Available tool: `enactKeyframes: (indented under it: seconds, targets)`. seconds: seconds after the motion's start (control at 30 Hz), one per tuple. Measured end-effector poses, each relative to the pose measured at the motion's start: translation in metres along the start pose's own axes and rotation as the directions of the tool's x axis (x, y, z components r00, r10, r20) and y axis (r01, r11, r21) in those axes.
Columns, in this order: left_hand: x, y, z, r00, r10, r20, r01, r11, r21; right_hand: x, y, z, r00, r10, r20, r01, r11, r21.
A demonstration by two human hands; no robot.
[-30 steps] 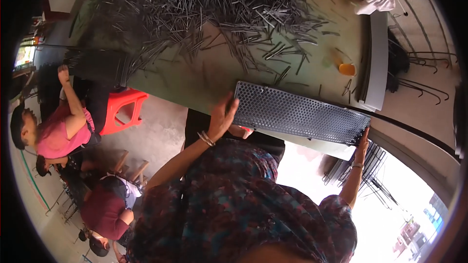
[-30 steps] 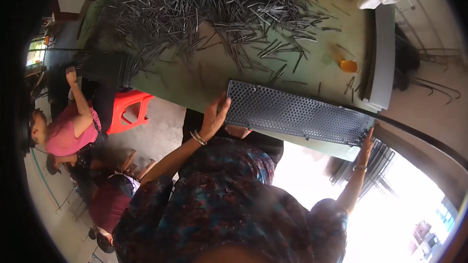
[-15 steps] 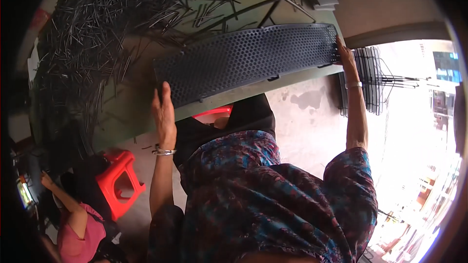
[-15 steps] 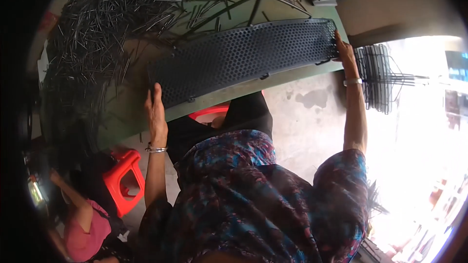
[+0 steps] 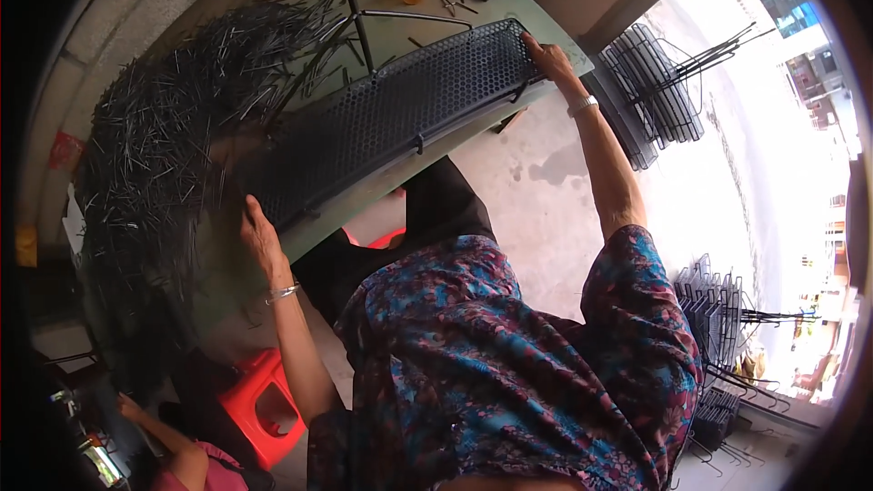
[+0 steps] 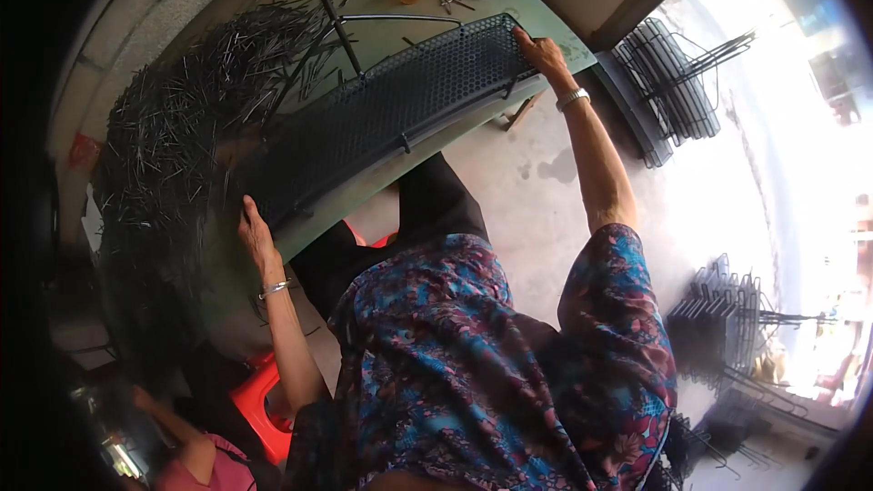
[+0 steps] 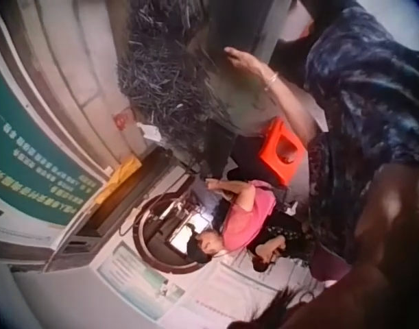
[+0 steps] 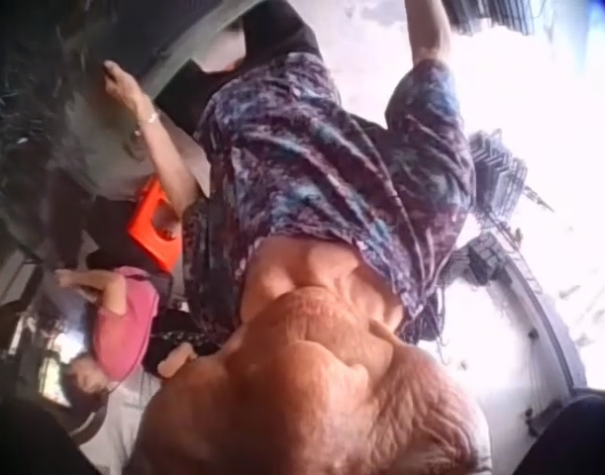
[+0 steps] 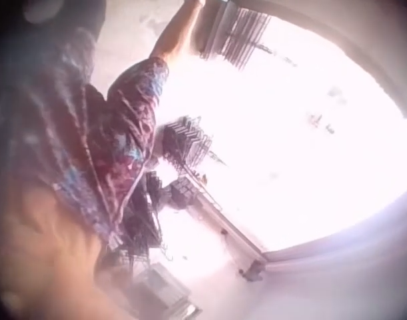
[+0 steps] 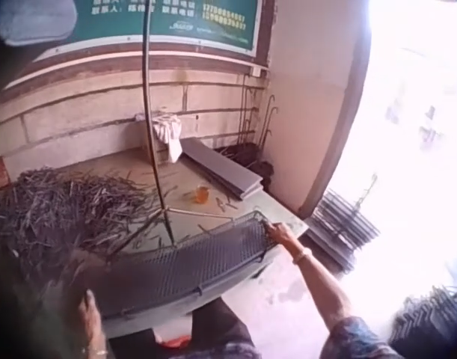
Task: Inserting small metal hooks individually into a perforated metal grid for assembly.
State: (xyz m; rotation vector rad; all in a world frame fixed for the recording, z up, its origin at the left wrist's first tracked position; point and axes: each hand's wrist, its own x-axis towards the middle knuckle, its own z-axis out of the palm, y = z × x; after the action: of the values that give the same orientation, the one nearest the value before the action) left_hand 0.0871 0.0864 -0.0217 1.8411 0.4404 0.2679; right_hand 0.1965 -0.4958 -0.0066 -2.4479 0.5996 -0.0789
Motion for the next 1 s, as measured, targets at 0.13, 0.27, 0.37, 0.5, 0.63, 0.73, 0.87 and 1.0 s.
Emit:
enactKeyframes:
  seconds: [0.13, 0.27, 0.37, 0.5, 0.63, 0.73, 0.87, 1.0]
  targets:
    - [0.001, 0.001, 0.002, 0.995, 0.09, -0.047, -0.086, 0.994, 0.071, -0.004, -0.005, -0.003, 0.998, -0.064, -0.001, 0.064, 0.994, 0.086]
    - [-0.005, 0.01, 0.004, 0.999, -0.015, -0.037, 0.017, 0.999, 0.045, -0.016, -0.009, -0.002, 0.994, -0.104, -0.028, 0.108, 0.95, 0.293]
    - [-0.005, 0.011, 0.003, 0.999, -0.044, -0.027, 0.045, 0.999, 0.024, -0.016, -0.005, -0.004, 0.998, -0.065, 0.007, 0.05, 0.832, 0.552]
    - [-0.006, 0.011, 0.003, 0.993, -0.109, -0.037, 0.108, 0.994, -0.036, -0.017, -0.009, -0.011, 0.996, -0.022, 0.084, -0.032, 0.812, 0.583]
    - [-0.008, 0.01, -0.002, 0.981, -0.189, -0.048, 0.185, 0.979, -0.084, -0.01, -0.007, -0.007, 0.995, -0.058, 0.083, -0.001, 0.815, 0.58]
    - [-0.007, 0.01, -0.001, 0.977, -0.203, -0.068, 0.192, 0.971, -0.144, -0.009, -0.006, -0.005, 0.994, -0.078, 0.073, 0.025, 0.831, 0.556]
    - [-0.009, 0.016, 0.001, 0.978, -0.199, -0.071, 0.191, 0.976, -0.104, -0.009, 0.0, 0.0, 0.997, -0.052, 0.053, 0.017, 0.857, 0.515]
    - [-0.011, 0.016, -0.001, 0.968, -0.227, -0.105, 0.22, 0.973, -0.076, -0.007, -0.004, 0.0, 0.993, -0.089, 0.081, 0.048, 0.911, 0.409]
